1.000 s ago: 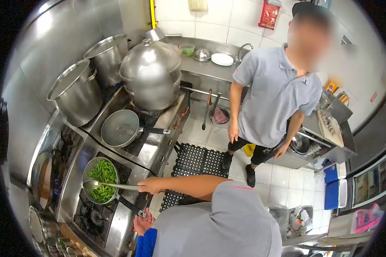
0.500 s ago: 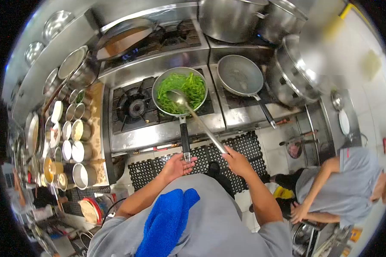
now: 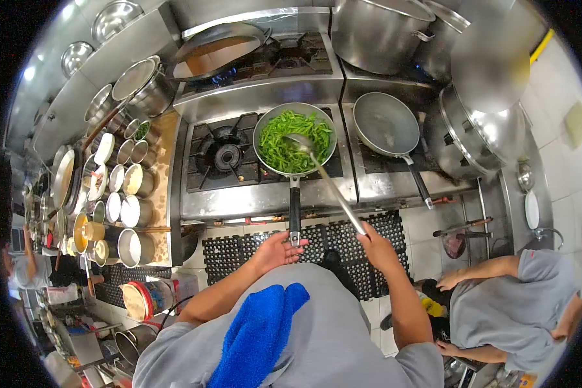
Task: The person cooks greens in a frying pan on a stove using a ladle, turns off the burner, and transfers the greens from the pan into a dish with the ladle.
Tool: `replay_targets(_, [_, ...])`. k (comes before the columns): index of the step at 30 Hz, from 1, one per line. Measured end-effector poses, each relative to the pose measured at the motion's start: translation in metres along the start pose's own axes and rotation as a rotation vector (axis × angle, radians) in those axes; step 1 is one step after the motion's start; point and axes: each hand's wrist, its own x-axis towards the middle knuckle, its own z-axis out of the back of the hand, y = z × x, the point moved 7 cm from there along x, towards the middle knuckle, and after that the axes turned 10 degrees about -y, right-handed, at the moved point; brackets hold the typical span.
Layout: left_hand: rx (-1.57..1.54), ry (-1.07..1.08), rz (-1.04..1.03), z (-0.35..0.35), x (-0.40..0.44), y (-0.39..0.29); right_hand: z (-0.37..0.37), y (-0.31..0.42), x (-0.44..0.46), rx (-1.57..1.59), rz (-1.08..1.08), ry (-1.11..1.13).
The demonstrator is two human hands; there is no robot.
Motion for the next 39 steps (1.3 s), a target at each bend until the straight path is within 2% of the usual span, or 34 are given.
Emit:
replay_targets(2, [0.000, 0.004, -0.012, -0.003, -0.002, 0.001, -0.002, -0.003, 0.012, -0.053, -0.049, -0.017])
replay_targets(4, [0.015, -0.038, -0.024, -0.003, -0.003, 0.002, -0.017, 0.024, 0.019, -0.027, -0.012, -0.090])
replay_targets(6, [0.008, -0.036, -0.019, 0.002, 0.001, 0.005, -0.040, 0.019, 0.021, -0.018, -0.032, -0.030])
replay_targets(10, [0.009, -0.038, -0.026, 0.002, -0.002, 0.004, 0.002, 0.005, 0.012, 0.033, -0.019, 0.052])
replay_targets(13, [-0.035, -0.068, 0.014, 0.005, -0.007, 0.010, 0.038, 0.018, 0.000, 0.023, 0.008, -0.003])
replay_targets(15, [-0.037, -0.071, -0.004, 0.004, -0.007, 0.011, 0.040, 0.032, -0.003, 0.224, -0.198, 0.186])
replay_targets(16, [-0.035, -0.070, -0.022, 0.001, -0.007, 0.011, 0.038, 0.035, -0.001, 0.226, -0.201, 0.185])
replay_targets(18, [-0.042, -0.061, -0.033, -0.004, -0.007, 0.011, 0.022, 0.035, -0.004, 0.195, -0.286, 0.348])
replay_targets(19, [-0.048, -0.053, -0.047, -0.005, -0.007, 0.009, 0.027, 0.039, -0.003, 0.011, -0.179, 0.300])
replay_targets(20, [-0.048, -0.054, -0.050, -0.004, -0.007, 0.008, 0.028, 0.027, -0.002, 0.011, -0.176, 0.300])
replay_targets(22, [-0.055, -0.041, -0.025, -0.001, -0.006, 0.011, 0.035, -0.009, 0.012, -0.077, -0.026, 0.171])
replay_targets(27, [-0.056, -0.083, -0.061, -0.001, -0.012, 0.009, 0.005, -0.001, 0.016, -0.085, 0.052, 0.001])
replay_targets(30, [-0.054, -0.057, -0.069, 0.000, -0.011, 0.008, 0.022, 0.015, -0.006, 0.045, -0.204, 0.217])
replay_targets(31, [-0.055, -0.064, -0.063, -0.001, -0.012, 0.007, 0.024, 0.004, 0.001, 0.002, -0.071, 0.124])
replay_targets(32, [-0.056, -0.074, -0.052, -0.001, -0.013, 0.009, 0.022, 0.001, 0.006, 0.002, -0.071, 0.126])
replay_targets(35, [-0.071, -0.063, -0.045, -0.001, -0.011, 0.014, 0.035, 0.041, 0.034, -0.126, 0.238, -0.133])
replay_targets(38, [-0.072, -0.038, -0.045, -0.004, -0.009, 0.013, 0.013, 0.053, 0.068, -0.296, 0.272, -0.207])
replay_targets(39, [-0.075, -0.029, -0.053, -0.005, -0.008, 0.013, 0.008, 0.059, 0.071, -0.340, 0.345, -0.218])
